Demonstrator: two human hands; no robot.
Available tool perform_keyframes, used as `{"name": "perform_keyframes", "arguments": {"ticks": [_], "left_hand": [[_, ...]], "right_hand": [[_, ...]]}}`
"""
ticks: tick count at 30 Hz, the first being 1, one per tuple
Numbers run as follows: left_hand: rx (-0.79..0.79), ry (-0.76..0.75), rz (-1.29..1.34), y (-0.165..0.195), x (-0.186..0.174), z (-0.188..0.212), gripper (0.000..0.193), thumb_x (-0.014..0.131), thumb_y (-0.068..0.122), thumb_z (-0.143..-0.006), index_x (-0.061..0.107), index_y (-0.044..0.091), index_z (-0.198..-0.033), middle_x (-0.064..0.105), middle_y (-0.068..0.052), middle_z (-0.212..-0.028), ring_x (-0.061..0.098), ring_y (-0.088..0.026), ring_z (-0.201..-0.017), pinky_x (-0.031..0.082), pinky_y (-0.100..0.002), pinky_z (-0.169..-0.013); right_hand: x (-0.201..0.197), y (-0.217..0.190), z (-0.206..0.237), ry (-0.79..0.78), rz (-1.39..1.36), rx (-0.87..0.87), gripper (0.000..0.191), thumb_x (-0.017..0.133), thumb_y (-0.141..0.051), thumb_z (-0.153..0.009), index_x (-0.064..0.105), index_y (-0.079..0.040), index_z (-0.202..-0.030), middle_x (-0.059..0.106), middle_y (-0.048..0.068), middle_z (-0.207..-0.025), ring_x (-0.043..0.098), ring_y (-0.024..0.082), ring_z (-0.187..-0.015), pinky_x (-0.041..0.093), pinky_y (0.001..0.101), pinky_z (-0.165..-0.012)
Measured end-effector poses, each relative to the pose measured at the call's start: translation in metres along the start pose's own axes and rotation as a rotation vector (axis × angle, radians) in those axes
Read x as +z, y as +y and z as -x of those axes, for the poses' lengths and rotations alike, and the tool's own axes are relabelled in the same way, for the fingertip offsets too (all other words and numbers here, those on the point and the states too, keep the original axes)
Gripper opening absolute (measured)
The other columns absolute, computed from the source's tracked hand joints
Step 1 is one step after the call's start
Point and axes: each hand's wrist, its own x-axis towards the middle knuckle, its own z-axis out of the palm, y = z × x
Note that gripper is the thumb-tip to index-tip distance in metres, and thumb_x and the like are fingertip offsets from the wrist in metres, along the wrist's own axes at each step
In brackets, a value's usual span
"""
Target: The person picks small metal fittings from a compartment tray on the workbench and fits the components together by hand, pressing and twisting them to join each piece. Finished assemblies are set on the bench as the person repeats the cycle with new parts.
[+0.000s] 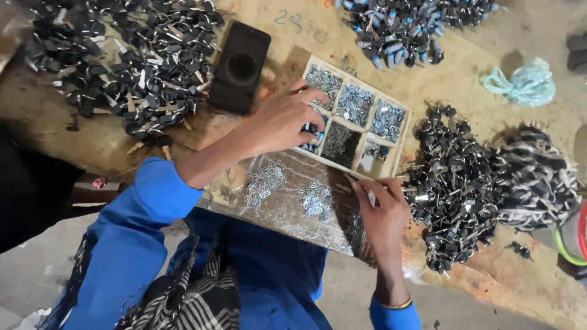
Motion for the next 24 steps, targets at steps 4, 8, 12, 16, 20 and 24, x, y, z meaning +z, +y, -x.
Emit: {"name": "perform_keyframes", "arguments": {"ticks": [4, 8, 12, 16, 20, 24], "left_hand": [[0.011, 0.085, 0.083, 0.007, -0.005, 0.001, 0.018, 0.088, 0.019, -0.077, 0.073, 0.011, -0.082, 0.065, -0.003, -0.128, 0.051, -0.028, -0.128, 0.048, -0.043, -0.102], [0.004, 0.134, 0.301, 0.014, -0.006, -0.006, 0.023, 0.087, 0.019, -0.079, 0.071, 0.006, -0.088, 0.073, -0.003, -0.096, 0.066, -0.026, -0.1, 0.053, -0.041, -0.088], [0.018, 0.214, 0.584, 0.025, 0.007, -0.013, 0.022, 0.083, 0.014, -0.086, 0.074, 0.005, -0.103, 0.075, -0.006, -0.096, 0.074, -0.019, -0.083, 0.061, -0.032, -0.073], [-0.103, 0.216, 0.78, 0.026, 0.023, -0.019, 0.02, 0.085, 0.011, -0.086, 0.077, 0.006, -0.104, 0.079, -0.006, -0.1, 0.078, -0.012, -0.089, 0.065, -0.027, -0.076], [-0.16, 0.228, 0.823, 0.01, 0.033, -0.029, 0.021, 0.084, 0.009, -0.085, 0.079, 0.005, -0.105, 0.08, -0.006, -0.104, 0.077, -0.011, -0.092, 0.065, -0.026, -0.081], [-0.215, 0.25, 0.9, -0.007, 0.04, -0.037, 0.022, 0.082, 0.005, -0.086, 0.078, 0.003, -0.108, 0.08, -0.006, -0.104, 0.077, -0.011, -0.093, 0.065, -0.026, -0.084]], "right_hand": [[0.005, 0.009, -0.034, -0.098, -0.121, -0.134, 0.015, 0.084, -0.015, -0.087, 0.078, -0.01, -0.101, 0.068, 0.007, -0.094, 0.065, 0.022, -0.073, 0.051, 0.0336, -0.064], [0.028, 0.017, -0.077, -0.124, -0.113, -0.339, 0.018, 0.084, -0.017, -0.086, 0.079, -0.011, -0.102, 0.068, 0.007, -0.097, 0.061, 0.028, -0.09, 0.049, 0.0406, -0.079], [0.055, 0.021, -0.1, -0.219, 0.014, -0.331, 0.025, 0.084, -0.021, -0.077, 0.081, -0.012, -0.1, 0.068, 0.006, -0.093, 0.059, 0.03, -0.094, 0.037, 0.0481, -0.08], [0.057, 0.035, -0.108, -0.213, -0.001, -0.293, 0.028, 0.078, -0.013, -0.073, 0.079, -0.012, -0.101, 0.069, 0.003, -0.096, 0.06, 0.028, -0.099, 0.034, 0.0457, -0.082], [0.051, 0.051, -0.121, -0.201, -0.064, -0.233, 0.022, 0.083, -0.015, -0.081, 0.081, -0.014, -0.102, 0.069, 0.001, -0.095, 0.06, 0.024, -0.096, 0.034, 0.0453, -0.083], [0.06, 0.054, -0.134, -0.156, -0.064, -0.223, 0.02, 0.088, -0.018, -0.075, 0.079, -0.013, -0.092, 0.071, -0.001, -0.093, 0.059, 0.023, -0.094, 0.035, 0.0442, -0.085]]}}
